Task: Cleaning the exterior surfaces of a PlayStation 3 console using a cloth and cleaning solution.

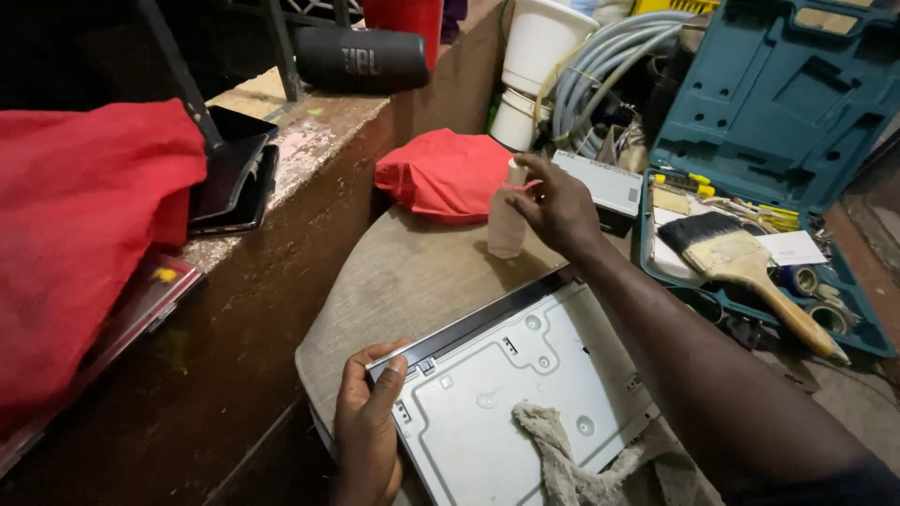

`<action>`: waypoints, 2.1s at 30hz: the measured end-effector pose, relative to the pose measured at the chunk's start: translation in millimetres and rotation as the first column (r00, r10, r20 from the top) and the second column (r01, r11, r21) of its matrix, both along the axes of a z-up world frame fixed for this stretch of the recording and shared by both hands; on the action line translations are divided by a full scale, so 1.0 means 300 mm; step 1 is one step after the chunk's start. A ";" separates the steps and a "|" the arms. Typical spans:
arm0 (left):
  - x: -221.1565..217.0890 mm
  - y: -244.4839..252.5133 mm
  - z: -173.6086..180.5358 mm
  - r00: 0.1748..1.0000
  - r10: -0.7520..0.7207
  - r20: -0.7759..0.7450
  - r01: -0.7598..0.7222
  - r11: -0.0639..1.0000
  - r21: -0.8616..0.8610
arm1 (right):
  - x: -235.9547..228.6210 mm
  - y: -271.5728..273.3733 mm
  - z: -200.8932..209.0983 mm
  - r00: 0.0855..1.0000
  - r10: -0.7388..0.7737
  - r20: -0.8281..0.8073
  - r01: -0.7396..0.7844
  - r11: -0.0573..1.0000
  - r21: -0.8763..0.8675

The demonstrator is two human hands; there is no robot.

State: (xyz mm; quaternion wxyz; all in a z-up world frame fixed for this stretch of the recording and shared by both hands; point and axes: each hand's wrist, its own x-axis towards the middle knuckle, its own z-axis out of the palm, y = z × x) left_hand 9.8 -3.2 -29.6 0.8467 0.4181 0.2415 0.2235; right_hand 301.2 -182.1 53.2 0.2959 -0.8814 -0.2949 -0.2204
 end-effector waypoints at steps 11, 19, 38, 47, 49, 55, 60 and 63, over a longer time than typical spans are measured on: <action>-0.006 -0.002 0.010 0.999 -0.023 -0.023 0.023 1.000 -0.007 | -0.098 -0.014 0.108 0.971 -0.048 -0.234 0.021 0.993 -0.120; 0.001 0.013 0.006 0.999 -0.036 -0.030 0.038 0.998 0.059 | -0.759 -0.233 0.100 0.847 -0.291 -0.444 0.111 0.915 -0.388; -0.003 0.000 0.019 0.998 -0.043 -0.047 0.044 0.999 0.011 | -1.014 0.046 0.174 0.521 -0.356 -0.775 0.509 0.859 -0.053; -0.015 0.009 -0.010 1.000 -0.004 -0.006 0.004 1.000 0.009 | -0.962 -0.039 -0.058 0.797 -0.374 -0.474 0.359 0.925 -0.127; -0.004 -0.005 0.010 1.000 -0.013 0.006 0.013 1.000 -0.023 | -0.950 -0.003 -0.009 0.839 -0.351 -0.416 0.344 0.934 -0.095; 0.017 0.004 -0.018 1.000 0.017 0.019 -0.018 1.000 0.013 | -1.010 -0.107 -0.164 0.983 -0.014 -0.181 -0.008 0.993 -0.120; -0.013 0.001 0.008 0.999 -0.032 -0.019 0.031 0.999 -0.040 | -0.984 0.079 0.070 0.679 -0.336 -0.653 0.429 0.903 -0.020; -0.004 -0.006 -0.016 0.997 0.008 0.079 -0.007 1.000 -0.014 | -1.039 0.024 -0.158 0.877 0.022 -0.480 -0.120 0.977 -0.174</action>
